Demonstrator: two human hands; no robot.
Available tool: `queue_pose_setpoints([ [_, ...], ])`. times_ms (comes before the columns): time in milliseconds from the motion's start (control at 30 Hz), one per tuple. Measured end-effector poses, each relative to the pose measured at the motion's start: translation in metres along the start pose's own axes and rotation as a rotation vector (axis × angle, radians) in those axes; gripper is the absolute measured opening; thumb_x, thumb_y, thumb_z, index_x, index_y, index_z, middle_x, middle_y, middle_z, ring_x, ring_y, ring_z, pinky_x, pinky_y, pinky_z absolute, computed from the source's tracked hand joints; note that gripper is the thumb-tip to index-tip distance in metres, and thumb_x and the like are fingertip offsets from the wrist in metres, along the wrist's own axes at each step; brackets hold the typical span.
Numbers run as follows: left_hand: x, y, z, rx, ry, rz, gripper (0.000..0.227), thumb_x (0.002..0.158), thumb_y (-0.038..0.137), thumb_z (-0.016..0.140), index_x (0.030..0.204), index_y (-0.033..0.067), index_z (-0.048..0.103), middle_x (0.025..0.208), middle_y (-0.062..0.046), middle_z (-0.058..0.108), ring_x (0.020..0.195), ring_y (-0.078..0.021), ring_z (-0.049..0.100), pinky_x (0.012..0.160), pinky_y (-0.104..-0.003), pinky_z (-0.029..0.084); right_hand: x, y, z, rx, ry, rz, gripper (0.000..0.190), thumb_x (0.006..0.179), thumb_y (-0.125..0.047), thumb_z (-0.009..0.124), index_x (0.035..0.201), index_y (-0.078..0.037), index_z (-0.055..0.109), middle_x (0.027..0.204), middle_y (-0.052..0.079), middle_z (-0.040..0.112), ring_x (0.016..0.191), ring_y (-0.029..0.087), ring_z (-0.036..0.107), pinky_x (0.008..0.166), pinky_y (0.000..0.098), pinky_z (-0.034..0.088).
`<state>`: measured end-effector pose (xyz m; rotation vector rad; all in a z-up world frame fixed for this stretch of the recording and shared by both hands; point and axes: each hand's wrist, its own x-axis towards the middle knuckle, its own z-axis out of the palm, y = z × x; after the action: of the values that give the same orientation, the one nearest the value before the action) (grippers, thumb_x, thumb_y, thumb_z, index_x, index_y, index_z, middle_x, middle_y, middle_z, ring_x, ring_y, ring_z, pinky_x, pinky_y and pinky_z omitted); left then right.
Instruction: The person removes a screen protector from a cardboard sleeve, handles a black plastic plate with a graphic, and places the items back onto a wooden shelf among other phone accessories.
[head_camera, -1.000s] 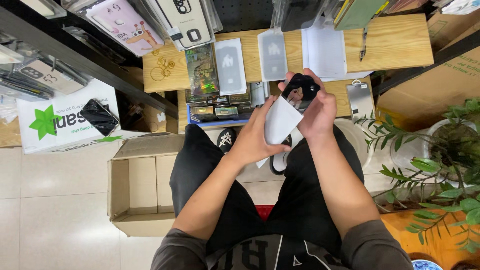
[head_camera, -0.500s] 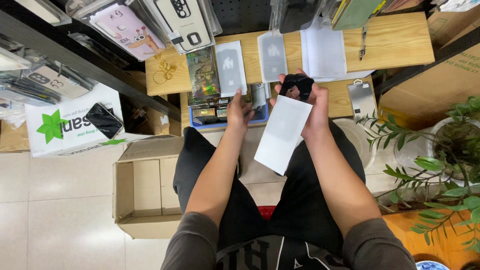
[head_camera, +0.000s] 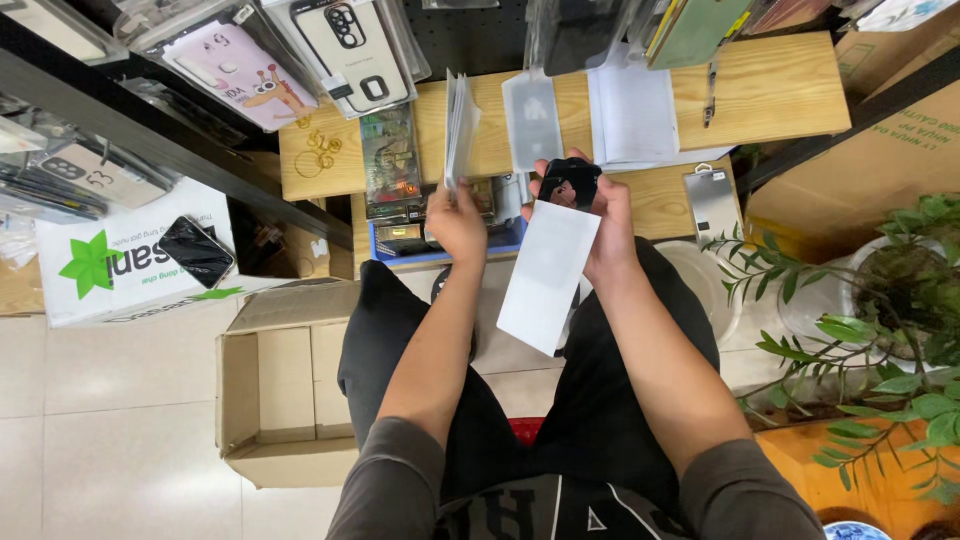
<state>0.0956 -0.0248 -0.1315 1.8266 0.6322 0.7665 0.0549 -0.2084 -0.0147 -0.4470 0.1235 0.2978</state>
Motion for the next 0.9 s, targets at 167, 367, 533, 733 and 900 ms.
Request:
queue_pose_setpoints([
  [167,0.009,-0.017,-0.005,0.001,0.119,0.263,0.046,0.085,-0.004,0.073,0.125,0.0178,0.075,0.1,-0.014,0.07,0.088,-0.036,0.072,0.075,-0.038,0.06,-0.004,-0.001,-0.001,-0.016,-0.002,-0.003,0.049,0.093,-0.039,0.057,0.138,-0.021,0.062,0.148,0.027,0.057,0.125,0.044,0.065,0.103,0.071,0.052],
  [367,-0.005,-0.009,-0.015,0.288,-0.037,0.351,0.051,0.089,-0.006,0.064,0.133,0.0192,0.07,0.136,-0.008,0.048,0.102,-0.0401,0.071,0.083,-0.052,0.064,-0.002,0.003,-0.008,-0.009,-0.011,0.002,0.048,0.093,-0.039,0.058,0.137,-0.021,0.063,0.149,0.027,0.056,0.125,0.044,0.065,0.103,0.0717,0.051],
  [533,-0.02,0.025,-0.023,0.15,-0.185,0.067,0.056,0.083,-0.012,0.065,0.137,0.0042,0.062,0.143,-0.019,0.033,0.124,-0.044,0.058,0.097,-0.05,0.058,-0.002,0.002,-0.008,-0.062,-0.031,0.0,0.05,0.092,-0.043,0.058,0.138,-0.024,0.063,0.151,0.025,0.055,0.129,0.043,0.063,0.106,0.07,0.049],
  [733,-0.017,-0.011,0.01,-0.529,0.005,-0.78,0.074,0.082,0.032,0.087,0.134,0.0048,0.04,0.117,-0.022,0.056,0.068,-0.0313,0.072,0.047,-0.048,0.065,-0.002,0.002,-0.007,-0.052,-0.03,0.001,0.049,0.092,-0.041,0.059,0.138,-0.022,0.062,0.151,0.025,0.054,0.128,0.043,0.063,0.106,0.0714,0.048],
  [900,0.009,0.0,0.005,-0.519,-0.234,-0.877,0.055,0.095,0.033,0.071,0.124,-0.006,0.045,0.091,-0.022,0.067,0.068,-0.0306,0.075,0.056,-0.041,0.069,-0.002,0.003,-0.008,-0.08,-0.015,-0.006,0.05,0.093,-0.042,0.058,0.139,-0.023,0.062,0.15,0.025,0.055,0.129,0.042,0.063,0.108,0.071,0.047],
])
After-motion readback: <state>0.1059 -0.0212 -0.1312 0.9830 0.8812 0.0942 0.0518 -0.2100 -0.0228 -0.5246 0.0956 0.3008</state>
